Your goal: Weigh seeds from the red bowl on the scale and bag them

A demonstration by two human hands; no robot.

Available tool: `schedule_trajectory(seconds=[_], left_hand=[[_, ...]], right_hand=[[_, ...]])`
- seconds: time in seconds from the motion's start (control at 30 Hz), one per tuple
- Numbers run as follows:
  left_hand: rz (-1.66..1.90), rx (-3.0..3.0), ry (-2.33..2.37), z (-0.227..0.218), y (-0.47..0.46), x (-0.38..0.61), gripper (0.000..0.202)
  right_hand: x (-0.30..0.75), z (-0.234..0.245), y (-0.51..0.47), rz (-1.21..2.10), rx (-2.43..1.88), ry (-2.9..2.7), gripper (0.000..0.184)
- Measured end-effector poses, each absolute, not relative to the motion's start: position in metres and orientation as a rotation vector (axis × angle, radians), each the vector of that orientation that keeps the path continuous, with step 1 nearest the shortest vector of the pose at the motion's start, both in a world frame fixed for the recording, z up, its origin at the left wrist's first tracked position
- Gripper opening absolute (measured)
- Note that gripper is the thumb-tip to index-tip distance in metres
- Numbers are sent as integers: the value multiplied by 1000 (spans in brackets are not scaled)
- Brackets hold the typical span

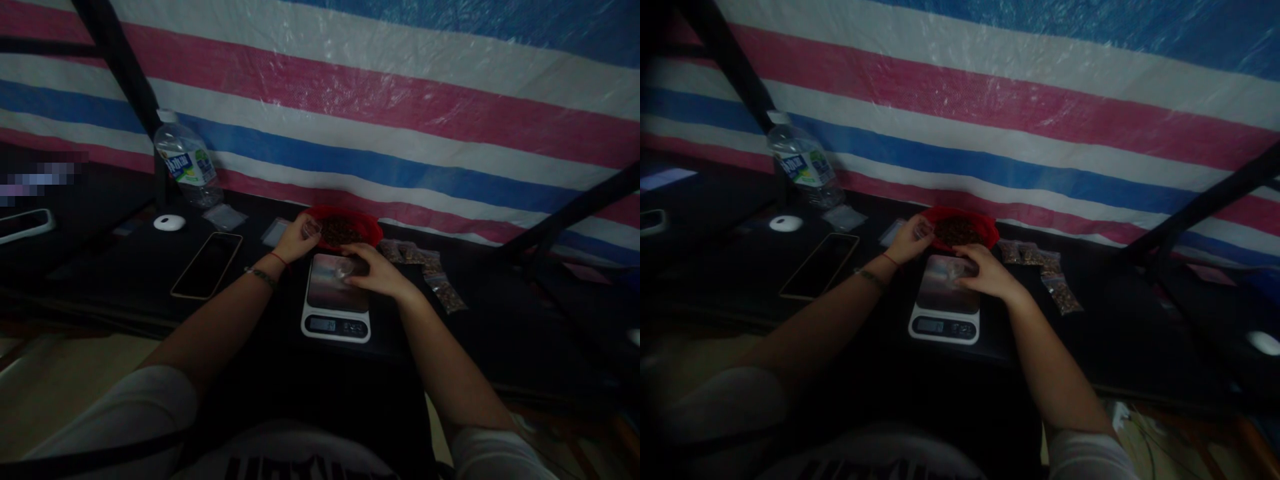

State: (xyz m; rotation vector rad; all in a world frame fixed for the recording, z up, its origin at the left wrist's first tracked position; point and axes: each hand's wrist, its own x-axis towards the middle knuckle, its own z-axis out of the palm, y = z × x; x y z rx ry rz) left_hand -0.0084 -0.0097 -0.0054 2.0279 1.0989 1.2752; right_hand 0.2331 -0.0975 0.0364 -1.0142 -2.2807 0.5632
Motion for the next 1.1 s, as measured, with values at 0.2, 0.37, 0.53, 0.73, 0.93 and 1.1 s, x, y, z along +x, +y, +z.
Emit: schedule_trajectory(seconds=[0.2, 0.37, 0.53, 0.73, 0.93, 1.1], left_hand=[[1254, 2026, 1089, -5, -10, -8, 21], [1267, 2025, 1074, -5, -9, -9, 22], [1269, 2024, 1081, -4, -8, -9, 21], [1277, 2007, 1107, -1, -9, -7, 21], [1265, 2001, 1142, 0, -11, -6, 21], [1264, 2019, 1128, 1, -12, -9, 22]], right_hand=[[248, 30, -89, 486, -1008, -1993, 46], [244, 31, -84, 320, -1079, -1931, 31], [239, 54, -113, 112, -1181, -1784, 12], [233, 32, -210, 112, -1205, -2060, 11], [238, -13, -247, 129, -1318, -2179, 32], [238, -17, -244, 56, -1283, -2265, 31]])
